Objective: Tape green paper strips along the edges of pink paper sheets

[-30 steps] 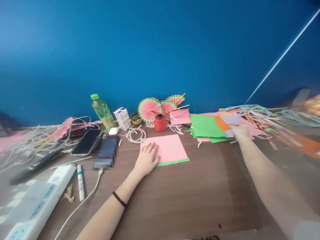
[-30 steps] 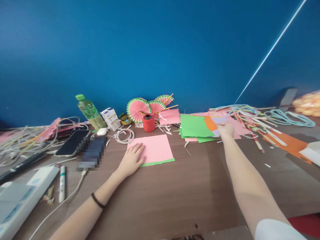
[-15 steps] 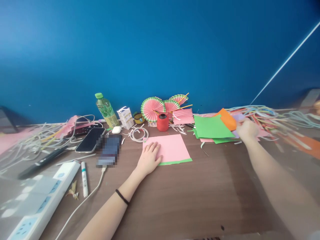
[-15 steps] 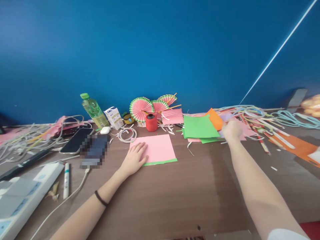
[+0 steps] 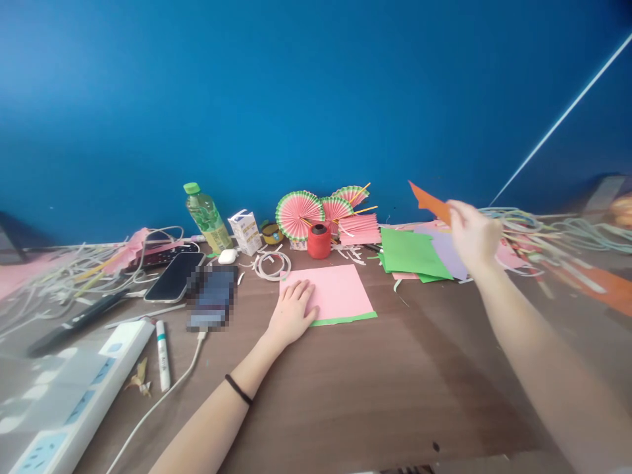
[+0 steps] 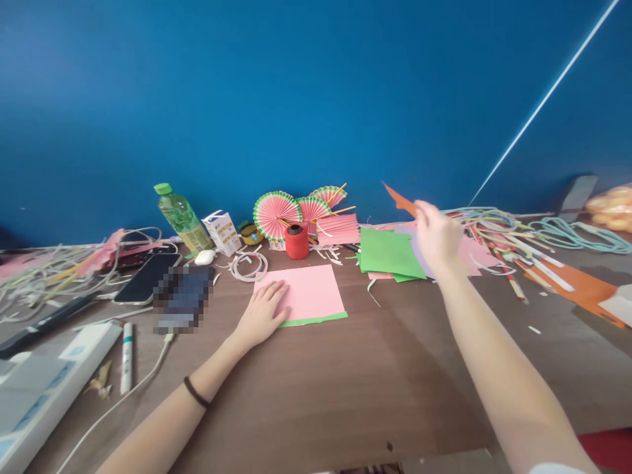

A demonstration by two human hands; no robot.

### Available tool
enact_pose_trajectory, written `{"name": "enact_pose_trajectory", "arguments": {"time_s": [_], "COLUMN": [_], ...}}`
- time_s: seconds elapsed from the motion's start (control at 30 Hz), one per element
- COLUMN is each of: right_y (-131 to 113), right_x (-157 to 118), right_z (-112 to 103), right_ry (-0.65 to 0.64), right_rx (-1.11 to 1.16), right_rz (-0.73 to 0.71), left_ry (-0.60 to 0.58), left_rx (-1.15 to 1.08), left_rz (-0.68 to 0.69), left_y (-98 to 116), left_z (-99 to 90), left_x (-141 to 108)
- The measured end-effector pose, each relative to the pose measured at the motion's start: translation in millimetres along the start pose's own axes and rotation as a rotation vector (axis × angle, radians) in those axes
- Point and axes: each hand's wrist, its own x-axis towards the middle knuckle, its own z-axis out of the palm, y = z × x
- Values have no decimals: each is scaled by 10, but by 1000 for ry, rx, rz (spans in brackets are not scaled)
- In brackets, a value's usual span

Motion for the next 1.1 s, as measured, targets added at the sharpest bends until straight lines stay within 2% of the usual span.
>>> {"name": "enact_pose_trajectory", "arguments": {"time_s": [0.1,0.2,0.27,0.37,0.43,0.6,0.8,1.1], "right_y": [-331,-626,-738,-770,-744,-707,-686,-668], "right_x": [-416,-952,-1275,-1593,-1683,-1672,-1632,-1644], "right_z": [29,128,234,390,449,448,453,460], "right_ry": [-27,-209,-336,-518,-613,-731,-741,-774], "right_rx": [263,496,575,646,677,713,718,752], "right_rz": [-434,-805,-987,-1138,-1108,-972,-878,-822], "left_ry": [-5,14,20,-10,-45,-51,-7,55], "left_rx": [-108,-377,-634,-957,-1024,-892,-805,-749], "left_rz": [-20,-100,-215,-382,-443,-473,-459,-447], "left_y": [-26,-97,-147,-181,-170,-121,-120,-147], "left_z": [-21,-63,-99,-143,-156,-143,-112,-9], "left_x": [11,31,47,73,90,115,107,106]}}
